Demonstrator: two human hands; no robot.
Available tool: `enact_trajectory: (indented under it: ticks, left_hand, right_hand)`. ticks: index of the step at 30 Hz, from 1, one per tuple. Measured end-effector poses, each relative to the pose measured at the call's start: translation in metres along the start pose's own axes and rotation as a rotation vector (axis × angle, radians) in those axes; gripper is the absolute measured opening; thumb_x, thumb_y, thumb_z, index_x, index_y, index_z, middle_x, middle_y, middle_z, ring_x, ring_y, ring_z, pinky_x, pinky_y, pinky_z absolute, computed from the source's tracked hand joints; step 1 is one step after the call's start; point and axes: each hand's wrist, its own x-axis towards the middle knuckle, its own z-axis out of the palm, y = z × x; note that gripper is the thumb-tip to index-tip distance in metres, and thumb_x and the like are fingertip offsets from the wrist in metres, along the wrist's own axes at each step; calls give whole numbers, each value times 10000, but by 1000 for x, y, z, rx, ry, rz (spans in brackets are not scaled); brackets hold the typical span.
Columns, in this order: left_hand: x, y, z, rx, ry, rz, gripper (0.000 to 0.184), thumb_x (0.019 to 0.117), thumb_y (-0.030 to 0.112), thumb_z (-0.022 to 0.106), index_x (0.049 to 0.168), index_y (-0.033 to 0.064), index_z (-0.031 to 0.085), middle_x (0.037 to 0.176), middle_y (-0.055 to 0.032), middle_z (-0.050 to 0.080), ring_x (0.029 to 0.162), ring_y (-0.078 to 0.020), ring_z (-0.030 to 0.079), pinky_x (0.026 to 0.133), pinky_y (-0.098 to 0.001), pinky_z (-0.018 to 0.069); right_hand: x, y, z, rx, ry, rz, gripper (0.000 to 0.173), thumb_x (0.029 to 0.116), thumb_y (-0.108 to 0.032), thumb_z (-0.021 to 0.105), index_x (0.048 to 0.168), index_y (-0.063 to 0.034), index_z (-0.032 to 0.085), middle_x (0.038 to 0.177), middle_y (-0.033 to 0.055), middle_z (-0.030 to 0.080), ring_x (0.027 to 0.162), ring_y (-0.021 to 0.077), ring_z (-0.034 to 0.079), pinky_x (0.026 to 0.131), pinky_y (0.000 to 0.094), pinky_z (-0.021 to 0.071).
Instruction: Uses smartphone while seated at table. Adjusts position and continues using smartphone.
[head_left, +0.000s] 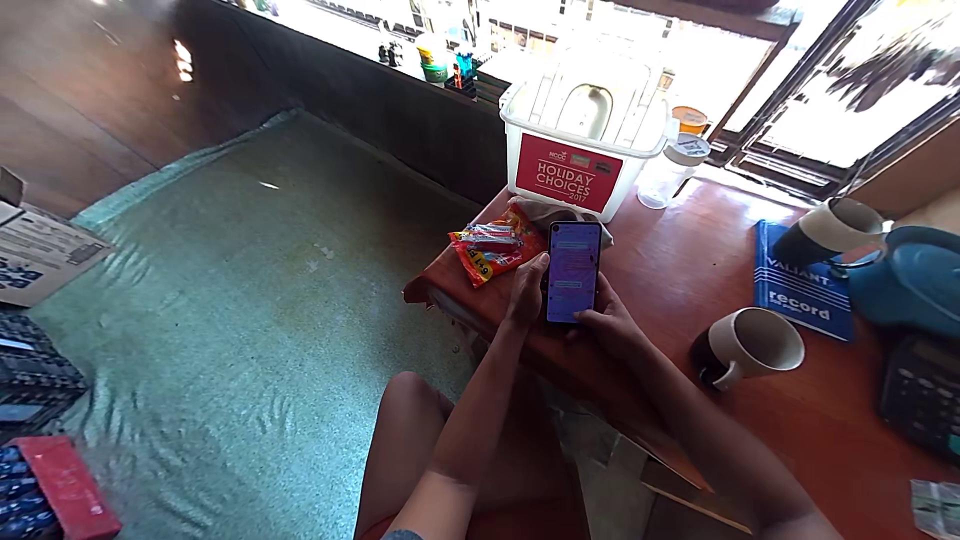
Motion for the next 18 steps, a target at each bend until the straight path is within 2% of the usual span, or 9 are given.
enact_trajectory:
  ticks: [4,7,9,11,13,15,16,18]
  left_hand:
    - [0,0,-1,7,-7,14,528,1074,339,263,1116,6,671,1003,-39,700,967,-34,646,920,-262,520]
    - [0,-1,-1,-8,-18,34,514,1074,324,266,1116,9,670,1016,-42,704,987,-38,651,944,-276,521]
    - [0,-2,-2,-28,-73,13,549,1078,358,258,1234,-12,631,1125,-74,692,1062,-59,638,994,-286,503]
    - [-1,0,-4,-65,-168,-31,619,1068,433,273,1413,-20,515,1331,-106,617,1214,-86,579,1079,-297,448]
    - [0,4,-7,-126,-310,-53,738,1032,507,347,1552,-15,322,1519,-120,473,1359,-116,476,1152,-313,376]
    - [4,5,-11,-244,-441,-84,869,973,480,497,1603,1,139,1539,-130,443,1349,-154,498,1130,-351,425]
    - [5,4,-12,-293,-483,-107,915,941,415,552,1610,12,76,1532,-141,446,1327,-175,525,1109,-371,455]
    - [6,5,-14,-340,-511,-157,954,883,295,584,1614,38,29,1517,-143,454,1294,-182,553,1079,-378,479]
  right_hand:
    - [-1,-4,4,-46,16,12,644,871,89,575,1424,-174,373,1140,101,697,820,230,732,603,361,625]
    - [-1,-4,1,-35,-2,-1,615,905,48,538,1450,-172,357,1183,108,688,855,241,736,580,372,630]
    - [-1,-4,-2,19,-5,17,593,905,-6,475,1456,-192,360,1207,104,681,893,240,735,585,381,630]
    - [-1,-7,-2,76,3,28,591,896,-27,432,1457,-195,352,1216,108,674,900,243,734,586,385,627]
    - [-1,-8,-4,133,0,26,629,890,-25,426,1486,-202,330,1257,120,652,952,254,725,625,401,632]
    - [-1,-8,-6,182,-4,19,668,876,13,444,1497,-205,324,1285,125,636,991,258,717,673,418,637]
    - [-1,-9,-6,201,-15,20,695,853,37,456,1488,-210,316,1298,121,628,1013,261,711,703,433,637]
    - [-1,-9,-6,224,-47,13,738,823,87,471,1474,-219,303,1308,106,622,1045,262,702,742,447,636]
